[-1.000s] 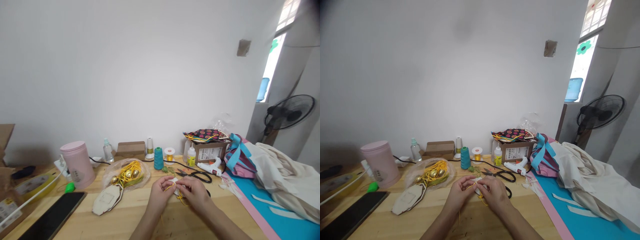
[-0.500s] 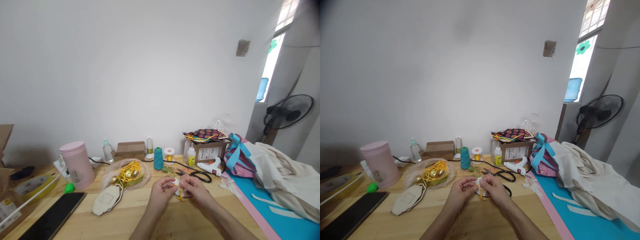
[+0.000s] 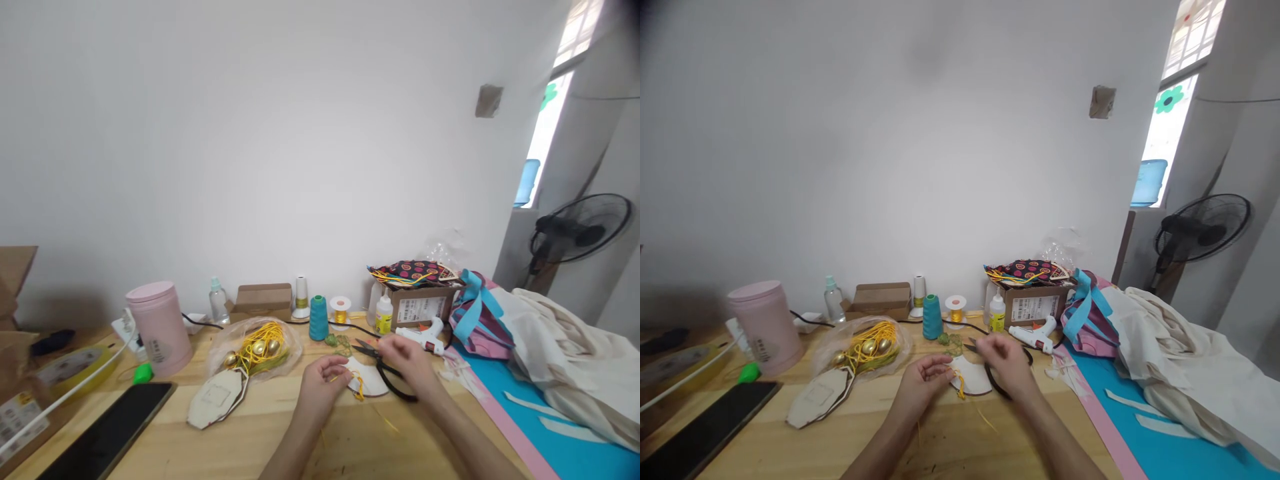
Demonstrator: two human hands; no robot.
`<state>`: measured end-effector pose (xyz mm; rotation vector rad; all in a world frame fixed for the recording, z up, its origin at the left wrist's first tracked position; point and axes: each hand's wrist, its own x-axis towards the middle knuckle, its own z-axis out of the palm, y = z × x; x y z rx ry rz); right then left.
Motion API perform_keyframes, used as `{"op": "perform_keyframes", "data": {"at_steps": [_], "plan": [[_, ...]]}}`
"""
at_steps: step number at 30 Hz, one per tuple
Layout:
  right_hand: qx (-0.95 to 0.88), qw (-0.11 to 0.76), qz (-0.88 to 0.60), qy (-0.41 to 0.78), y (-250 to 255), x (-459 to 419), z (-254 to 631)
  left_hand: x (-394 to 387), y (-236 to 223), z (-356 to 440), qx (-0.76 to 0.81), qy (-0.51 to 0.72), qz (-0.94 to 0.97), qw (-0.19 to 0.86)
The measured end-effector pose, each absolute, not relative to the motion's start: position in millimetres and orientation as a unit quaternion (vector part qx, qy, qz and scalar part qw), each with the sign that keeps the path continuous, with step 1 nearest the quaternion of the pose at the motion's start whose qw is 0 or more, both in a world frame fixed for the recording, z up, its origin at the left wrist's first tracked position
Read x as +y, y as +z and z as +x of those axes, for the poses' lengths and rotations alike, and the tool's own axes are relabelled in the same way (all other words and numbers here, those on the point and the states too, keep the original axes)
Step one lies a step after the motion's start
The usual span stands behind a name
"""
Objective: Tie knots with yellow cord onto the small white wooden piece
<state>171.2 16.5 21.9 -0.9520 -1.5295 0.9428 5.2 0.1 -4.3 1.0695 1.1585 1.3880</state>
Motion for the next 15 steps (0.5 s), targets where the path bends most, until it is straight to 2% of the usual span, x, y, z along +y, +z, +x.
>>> {"op": "perform_keyframes", "data": {"at_steps": [4,7,15], "plan": [[-0.755,0.409,-0.449,0.249,-0.1,12.4,153.4,1.0,-6.9,3.9,0.477,0.575,0.458,0.482],[-0.790,0.348,-0.458,0.213,-5.4,11.7,152.1,2.3,-9.9,3.5,0.473,0.575,0.468,0.476],[-0.799,0.354,-0.412,0.259,-7.6,14.4,155.8,1.4,-13.1,6.0,0.443,0.543,0.502,0.507]]}}
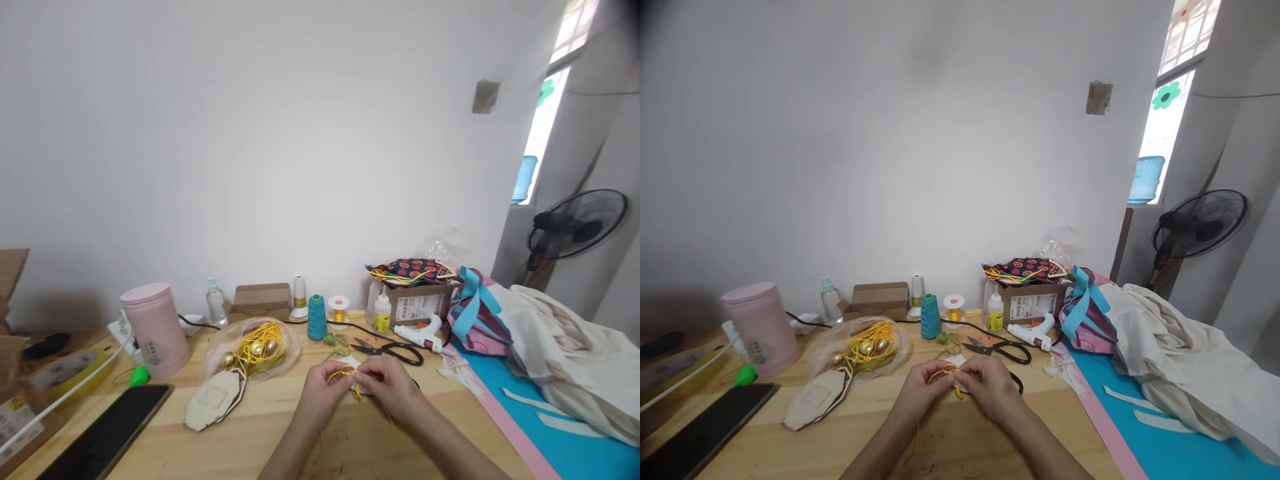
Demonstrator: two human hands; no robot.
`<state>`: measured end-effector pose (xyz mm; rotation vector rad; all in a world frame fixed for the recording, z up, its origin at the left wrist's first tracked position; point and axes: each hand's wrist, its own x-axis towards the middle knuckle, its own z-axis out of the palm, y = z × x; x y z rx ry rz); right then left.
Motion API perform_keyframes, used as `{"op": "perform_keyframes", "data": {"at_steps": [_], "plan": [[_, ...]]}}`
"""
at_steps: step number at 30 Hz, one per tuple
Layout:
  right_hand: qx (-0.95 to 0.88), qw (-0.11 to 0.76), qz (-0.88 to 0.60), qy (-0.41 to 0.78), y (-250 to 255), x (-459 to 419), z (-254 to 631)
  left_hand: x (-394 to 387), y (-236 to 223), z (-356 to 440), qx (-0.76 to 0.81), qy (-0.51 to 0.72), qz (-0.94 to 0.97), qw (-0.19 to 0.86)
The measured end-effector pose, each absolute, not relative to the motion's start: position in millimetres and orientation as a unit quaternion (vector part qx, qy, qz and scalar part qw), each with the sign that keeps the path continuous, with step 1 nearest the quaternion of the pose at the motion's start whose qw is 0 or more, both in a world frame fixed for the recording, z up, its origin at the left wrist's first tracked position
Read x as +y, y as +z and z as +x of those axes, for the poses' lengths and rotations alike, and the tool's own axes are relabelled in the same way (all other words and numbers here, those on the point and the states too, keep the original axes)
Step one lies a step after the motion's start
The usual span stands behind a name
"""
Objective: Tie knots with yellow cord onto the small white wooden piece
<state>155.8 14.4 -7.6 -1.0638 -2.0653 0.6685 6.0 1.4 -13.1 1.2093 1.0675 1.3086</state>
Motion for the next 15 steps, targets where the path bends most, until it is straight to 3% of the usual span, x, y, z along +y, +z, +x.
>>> {"op": "perform_keyframes", "data": {"at_steps": [7,15], "plan": [[-0.767,0.377,-0.414,0.315,-12.2,16.3,155.7,1.7,-13.1,3.4,0.460,0.514,0.498,0.525],[-0.614,0.487,-0.424,0.455,-7.3,24.0,157.9,1.8,-12.7,3.4,0.488,0.507,0.478,0.527]]}}
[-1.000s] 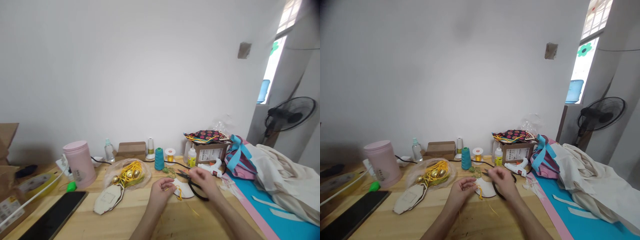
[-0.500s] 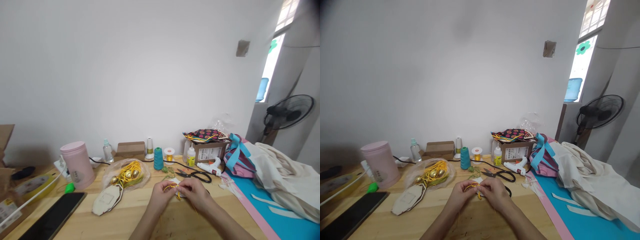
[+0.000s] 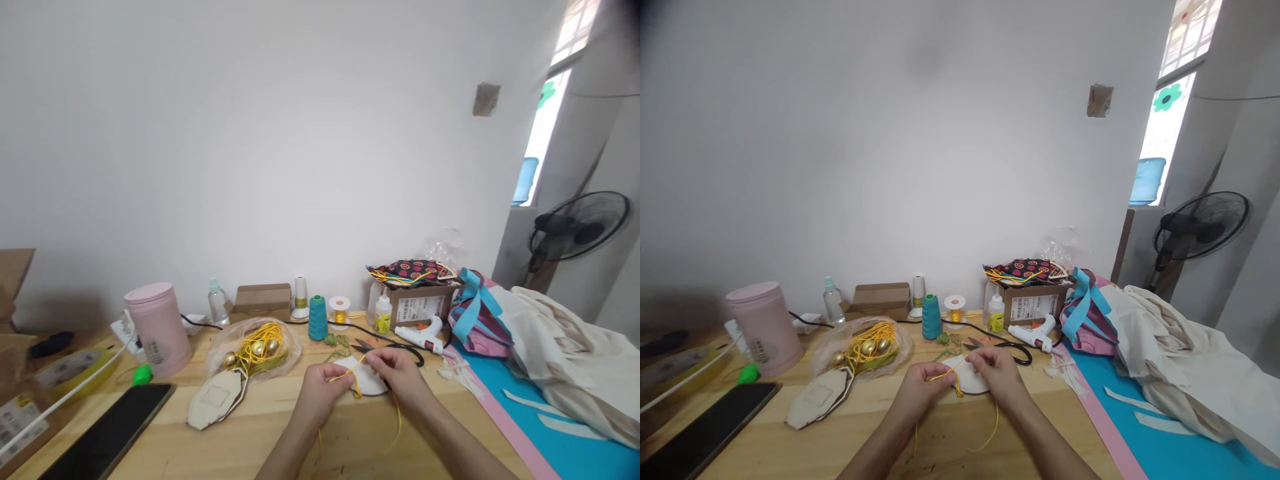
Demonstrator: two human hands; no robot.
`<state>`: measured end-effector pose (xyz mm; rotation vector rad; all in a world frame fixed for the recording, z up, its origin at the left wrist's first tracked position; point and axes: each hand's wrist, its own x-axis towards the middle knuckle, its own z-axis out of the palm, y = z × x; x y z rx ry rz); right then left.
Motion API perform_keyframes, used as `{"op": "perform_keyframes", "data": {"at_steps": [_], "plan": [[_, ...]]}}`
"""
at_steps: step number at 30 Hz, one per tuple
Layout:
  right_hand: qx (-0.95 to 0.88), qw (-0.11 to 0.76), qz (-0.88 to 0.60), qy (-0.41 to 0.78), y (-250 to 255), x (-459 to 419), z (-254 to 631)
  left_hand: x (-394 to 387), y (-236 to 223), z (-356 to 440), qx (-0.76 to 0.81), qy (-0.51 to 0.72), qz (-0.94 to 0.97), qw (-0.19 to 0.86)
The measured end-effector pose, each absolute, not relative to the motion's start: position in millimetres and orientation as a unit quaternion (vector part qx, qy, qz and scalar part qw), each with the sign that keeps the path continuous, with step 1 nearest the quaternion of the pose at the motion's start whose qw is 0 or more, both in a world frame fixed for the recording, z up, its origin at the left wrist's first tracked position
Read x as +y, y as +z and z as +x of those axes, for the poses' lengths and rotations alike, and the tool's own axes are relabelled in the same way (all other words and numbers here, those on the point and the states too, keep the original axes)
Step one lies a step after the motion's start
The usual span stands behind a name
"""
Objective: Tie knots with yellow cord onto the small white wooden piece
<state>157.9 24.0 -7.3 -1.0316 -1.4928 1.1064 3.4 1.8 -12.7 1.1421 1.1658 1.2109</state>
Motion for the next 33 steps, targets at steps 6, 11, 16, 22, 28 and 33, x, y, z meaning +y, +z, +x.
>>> {"op": "perform_keyframes", "data": {"at_steps": [6,11,16,22,28,33], "plan": [[-0.489,0.510,-0.352,0.614,-4.7,22.5,161.1,-0.1,-8.2,4.7,0.499,0.513,0.480,0.507],[-0.389,0.517,-0.222,0.729,1.4,14.9,159.5,-1.4,-5.8,5.4,0.472,0.517,0.485,0.524],[-0.333,0.505,-0.174,0.778,2.6,14.5,158.0,-2.1,-5.8,6.5,0.443,0.513,0.496,0.543],[-0.309,0.500,-0.157,0.794,0.4,18.1,158.1,-2.5,-7.3,8.7,0.439,0.503,0.494,0.557],[-0.295,0.504,-0.136,0.800,2.4,18.7,158.6,-3.8,-7.5,7.1,0.387,0.504,0.505,0.584],[-0.303,0.498,-0.122,0.803,3.4,17.1,159.5,-3.2,-4.8,7.2,0.411,0.495,0.513,0.568]]}}
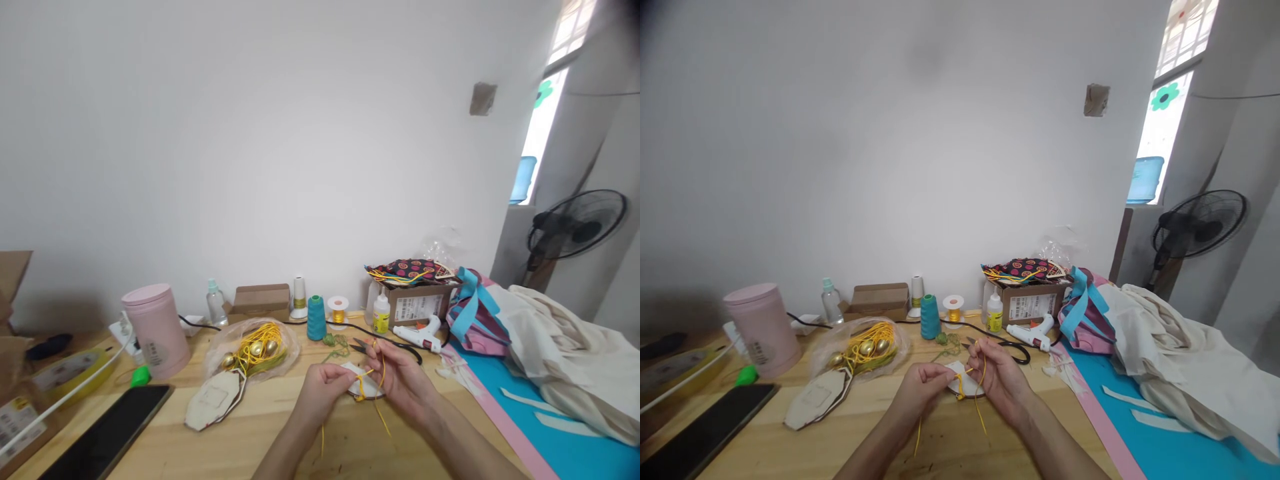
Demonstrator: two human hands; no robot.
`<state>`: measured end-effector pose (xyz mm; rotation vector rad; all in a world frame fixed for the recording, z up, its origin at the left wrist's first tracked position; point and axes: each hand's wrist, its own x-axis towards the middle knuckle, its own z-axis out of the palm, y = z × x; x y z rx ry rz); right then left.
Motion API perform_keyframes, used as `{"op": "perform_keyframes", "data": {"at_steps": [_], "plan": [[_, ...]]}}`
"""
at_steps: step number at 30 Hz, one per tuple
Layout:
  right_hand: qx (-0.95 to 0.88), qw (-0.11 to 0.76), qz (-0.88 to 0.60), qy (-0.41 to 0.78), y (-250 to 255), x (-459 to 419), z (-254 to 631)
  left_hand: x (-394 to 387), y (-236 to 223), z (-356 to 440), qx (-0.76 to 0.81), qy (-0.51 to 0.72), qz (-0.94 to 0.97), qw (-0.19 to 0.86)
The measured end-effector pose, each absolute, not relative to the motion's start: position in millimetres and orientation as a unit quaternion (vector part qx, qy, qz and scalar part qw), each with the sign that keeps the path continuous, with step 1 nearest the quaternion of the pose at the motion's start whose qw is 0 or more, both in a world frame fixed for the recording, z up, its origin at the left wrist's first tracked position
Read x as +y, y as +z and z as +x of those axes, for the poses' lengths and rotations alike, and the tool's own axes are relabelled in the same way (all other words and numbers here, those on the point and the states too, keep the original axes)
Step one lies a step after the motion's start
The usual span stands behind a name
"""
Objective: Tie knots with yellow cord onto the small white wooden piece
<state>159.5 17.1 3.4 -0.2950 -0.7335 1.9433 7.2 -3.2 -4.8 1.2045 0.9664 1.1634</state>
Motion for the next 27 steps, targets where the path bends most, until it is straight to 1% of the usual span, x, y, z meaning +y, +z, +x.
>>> {"op": "perform_keyframes", "data": {"at_steps": [6,11,18,20,22,25,27], "plan": [[-0.319,0.490,-0.129,0.801,4.9,14.1,159.3,-0.9,-5.0,5.1,0.451,0.493,0.539,0.514],[-0.302,0.519,-0.136,0.788,5.5,16.2,159.6,-2.8,-5.9,1.6,0.437,0.471,0.578,0.502],[-0.307,0.525,-0.161,0.778,6.2,15.9,160.9,-7.5,-3.8,6.1,0.395,0.448,0.641,0.482],[-0.341,0.534,-0.188,0.750,8.7,14.7,161.4,-5.8,-5.4,6.0,0.411,0.453,0.635,0.472],[-0.406,0.538,-0.240,0.699,9.3,14.2,160.6,-2.7,-8.4,4.5,0.438,0.471,0.612,0.460],[-0.517,0.517,-0.321,0.602,2.8,15.1,155.3,2.0,-13.1,2.2,0.457,0.497,0.575,0.462],[-0.562,0.502,-0.345,0.559,-5.4,16.2,150.1,3.4,-14.7,1.7,0.454,0.503,0.563,0.473]]}}
